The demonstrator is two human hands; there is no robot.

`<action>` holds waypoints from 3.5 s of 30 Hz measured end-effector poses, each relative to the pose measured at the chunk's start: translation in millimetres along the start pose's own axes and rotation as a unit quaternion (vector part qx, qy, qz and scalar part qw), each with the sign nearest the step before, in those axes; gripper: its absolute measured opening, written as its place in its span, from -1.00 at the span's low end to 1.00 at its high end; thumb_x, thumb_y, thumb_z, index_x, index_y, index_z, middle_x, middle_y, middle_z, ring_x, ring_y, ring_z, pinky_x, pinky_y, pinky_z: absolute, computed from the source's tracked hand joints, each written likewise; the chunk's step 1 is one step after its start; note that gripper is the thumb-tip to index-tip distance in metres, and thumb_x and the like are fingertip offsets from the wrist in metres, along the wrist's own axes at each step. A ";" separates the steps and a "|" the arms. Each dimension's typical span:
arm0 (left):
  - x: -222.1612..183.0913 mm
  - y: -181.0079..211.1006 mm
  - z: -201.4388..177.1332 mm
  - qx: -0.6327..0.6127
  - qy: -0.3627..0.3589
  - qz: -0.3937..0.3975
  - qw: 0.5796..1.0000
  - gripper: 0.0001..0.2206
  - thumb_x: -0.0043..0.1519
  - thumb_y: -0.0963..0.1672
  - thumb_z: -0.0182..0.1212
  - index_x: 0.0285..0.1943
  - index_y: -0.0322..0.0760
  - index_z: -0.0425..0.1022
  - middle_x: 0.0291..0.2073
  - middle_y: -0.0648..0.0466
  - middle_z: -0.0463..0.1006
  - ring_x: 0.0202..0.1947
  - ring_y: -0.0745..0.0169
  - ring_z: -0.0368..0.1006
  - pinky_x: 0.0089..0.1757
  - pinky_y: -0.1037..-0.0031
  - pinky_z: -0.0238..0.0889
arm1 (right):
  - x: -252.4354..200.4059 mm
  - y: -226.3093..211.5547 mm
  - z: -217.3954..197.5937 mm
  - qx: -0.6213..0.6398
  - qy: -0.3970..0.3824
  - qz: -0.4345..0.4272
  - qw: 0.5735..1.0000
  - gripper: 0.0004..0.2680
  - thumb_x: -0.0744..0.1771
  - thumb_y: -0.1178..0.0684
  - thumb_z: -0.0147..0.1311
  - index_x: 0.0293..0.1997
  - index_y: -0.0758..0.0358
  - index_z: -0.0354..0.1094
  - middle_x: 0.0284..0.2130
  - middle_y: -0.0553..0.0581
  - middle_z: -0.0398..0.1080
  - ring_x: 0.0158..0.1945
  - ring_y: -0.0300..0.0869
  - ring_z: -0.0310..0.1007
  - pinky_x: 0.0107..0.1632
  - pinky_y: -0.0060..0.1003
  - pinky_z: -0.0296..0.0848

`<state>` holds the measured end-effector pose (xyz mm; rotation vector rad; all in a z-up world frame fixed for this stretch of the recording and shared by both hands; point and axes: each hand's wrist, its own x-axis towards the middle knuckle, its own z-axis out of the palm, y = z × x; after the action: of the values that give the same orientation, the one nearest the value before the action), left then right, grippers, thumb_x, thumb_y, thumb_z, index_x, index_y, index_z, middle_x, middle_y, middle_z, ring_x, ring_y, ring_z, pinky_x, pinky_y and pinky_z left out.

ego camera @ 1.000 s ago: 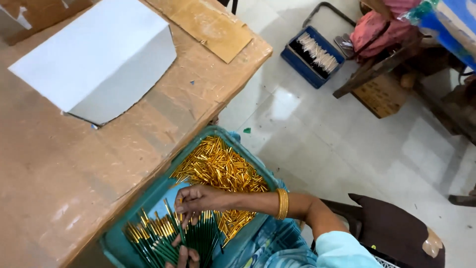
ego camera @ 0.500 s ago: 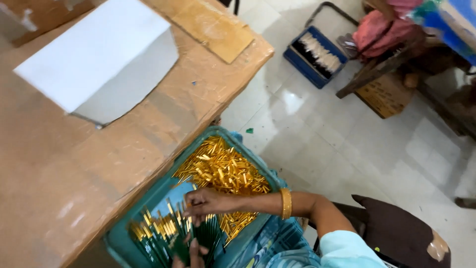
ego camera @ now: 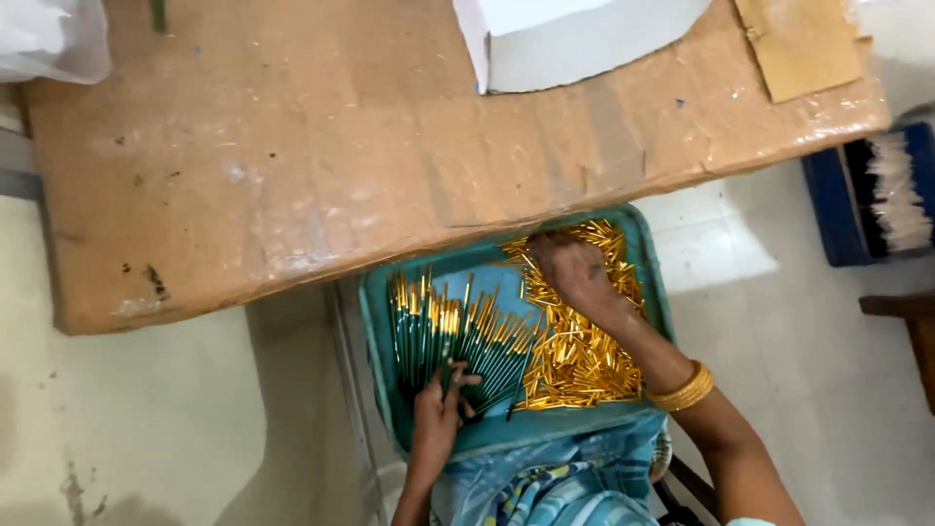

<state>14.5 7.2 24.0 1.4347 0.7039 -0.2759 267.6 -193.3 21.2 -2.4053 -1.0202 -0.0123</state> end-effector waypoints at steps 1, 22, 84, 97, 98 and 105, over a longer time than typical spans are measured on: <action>5.5 -15.6 -3.9 0.000 0.003 -0.001 1.000 -0.69 0.38 -0.07 -0.03 0.21 -0.28 0.46 -0.25 0.10 0.73 -0.61 0.38 0.38 -0.54 0.48 0.19 | 5.2 -1.3 7.4 0.002 -0.001 -0.001 1.000 -0.87 0.28 0.17 0.09 -0.15 0.25 0.48 -0.40 0.25 0.49 -0.39 0.06 0.51 -0.34 0.00 0.44; 13.4 -10.1 -4.3 -0.285 -0.087 -0.006 0.955 -0.66 0.34 -0.14 0.17 0.30 -0.23 0.36 -0.45 0.13 0.45 -0.63 0.57 0.10 -0.57 0.66 -0.11 | 16.0 -7.6 23.1 -0.281 -0.062 -0.161 0.944 -0.74 0.21 0.06 0.10 -0.08 0.37 0.43 -0.20 0.29 0.50 -0.12 0.05 0.48 -0.14 -0.10 0.52; 12.6 -60.5 7.4 -0.221 -0.029 0.037 0.974 -0.70 0.41 -0.10 0.09 0.20 -0.43 0.45 -0.41 0.16 0.52 -0.50 0.46 0.42 -0.45 0.54 0.28 | 9.9 14.4 85.9 -0.222 -0.040 -0.273 0.935 -0.90 0.27 0.18 0.01 -0.19 0.30 0.32 -0.42 0.20 0.34 -0.32 -0.02 0.37 -0.21 -0.08 0.38; 12.0 23.8 12.5 -0.429 -0.201 -0.027 0.880 -0.71 0.36 -0.14 0.17 0.24 -0.32 0.42 -0.53 -0.03 0.52 -0.79 0.56 0.03 -0.66 0.64 -0.17 | -22.2 -52.6 4.5 0.595 -0.084 0.237 0.764 -0.91 0.40 0.10 0.10 -0.15 0.30 0.40 -0.30 0.16 0.53 -0.28 -0.21 0.56 -0.25 -0.31 0.57; 11.4 26.4 13.3 -0.423 -0.209 -0.033 0.881 -0.72 0.36 -0.14 0.17 0.22 -0.33 0.42 -0.54 -0.02 0.51 -0.79 0.56 0.02 -0.66 0.65 -0.17 | -24.1 -54.4 2.1 0.620 -0.098 0.246 0.738 -0.90 0.39 0.08 0.09 -0.17 0.29 0.38 -0.30 0.15 0.55 -0.29 -0.22 0.58 -0.27 -0.31 0.57; 12.3 6.2 21.2 -0.299 -0.153 -0.028 0.942 -0.77 0.39 -0.14 0.16 0.19 -0.32 0.43 -0.61 0.08 0.40 -0.76 0.56 0.05 -0.67 0.63 -0.15 | -42.4 -43.1 12.6 0.595 -0.193 0.228 0.746 -0.88 0.39 0.07 0.12 -0.18 0.33 0.41 -0.37 0.16 0.57 -0.31 -0.21 0.62 -0.23 -0.30 0.60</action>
<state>33.4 -9.4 21.2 0.7707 0.5104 -0.2903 205.9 -190.7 21.5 -1.3493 -0.2985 1.0256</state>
